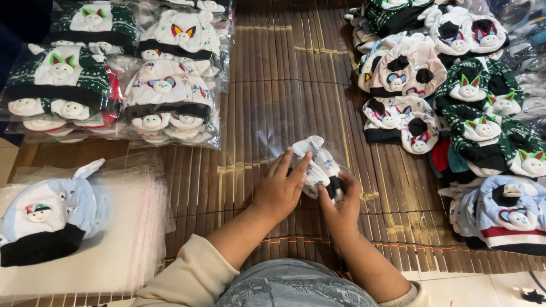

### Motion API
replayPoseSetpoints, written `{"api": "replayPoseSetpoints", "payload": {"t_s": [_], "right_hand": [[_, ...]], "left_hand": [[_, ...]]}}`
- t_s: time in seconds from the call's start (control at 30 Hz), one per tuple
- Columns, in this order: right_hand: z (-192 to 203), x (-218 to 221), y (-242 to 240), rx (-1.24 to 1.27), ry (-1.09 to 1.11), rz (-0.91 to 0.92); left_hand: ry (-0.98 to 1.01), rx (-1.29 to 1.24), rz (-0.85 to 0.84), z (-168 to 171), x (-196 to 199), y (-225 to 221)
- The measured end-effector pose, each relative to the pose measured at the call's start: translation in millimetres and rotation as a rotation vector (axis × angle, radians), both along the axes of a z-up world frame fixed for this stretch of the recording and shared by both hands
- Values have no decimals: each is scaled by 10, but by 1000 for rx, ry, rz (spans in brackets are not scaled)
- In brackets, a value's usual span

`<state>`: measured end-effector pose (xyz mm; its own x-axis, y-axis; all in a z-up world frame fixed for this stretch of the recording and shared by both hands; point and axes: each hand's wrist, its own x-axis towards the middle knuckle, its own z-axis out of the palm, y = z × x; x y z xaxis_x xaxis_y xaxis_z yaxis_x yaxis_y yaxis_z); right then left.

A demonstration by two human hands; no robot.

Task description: Packaging baby hats and booties into plastic bags for retail

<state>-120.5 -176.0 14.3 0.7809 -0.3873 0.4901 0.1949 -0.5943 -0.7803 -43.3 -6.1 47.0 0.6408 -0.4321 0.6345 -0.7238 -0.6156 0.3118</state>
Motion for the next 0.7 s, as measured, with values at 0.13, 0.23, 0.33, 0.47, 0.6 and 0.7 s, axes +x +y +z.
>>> {"api": "replayPoseSetpoints", "payload": {"t_s": [0.13,0.23,0.33,0.47,0.6,0.7], "right_hand": [[-5,46,65,66,-43,-31],[-89,67,99,-11,-53,-47],[-124,100,101,-64,-68,-46],[-176,185,118,-16,-118,-8],[-181,230,111,-29,-117,21],[-178,236,118,-46,-104,67]], "left_hand": [[-44,-13,-1,26,-127,-92],[-166,-12,78,13,-229,-180],[-233,5,141,61,-302,-205],[-304,-3,130,138,-327,-180],[-322,-7,135,108,-357,-200],[-332,46,234,46,-319,-160]]}}
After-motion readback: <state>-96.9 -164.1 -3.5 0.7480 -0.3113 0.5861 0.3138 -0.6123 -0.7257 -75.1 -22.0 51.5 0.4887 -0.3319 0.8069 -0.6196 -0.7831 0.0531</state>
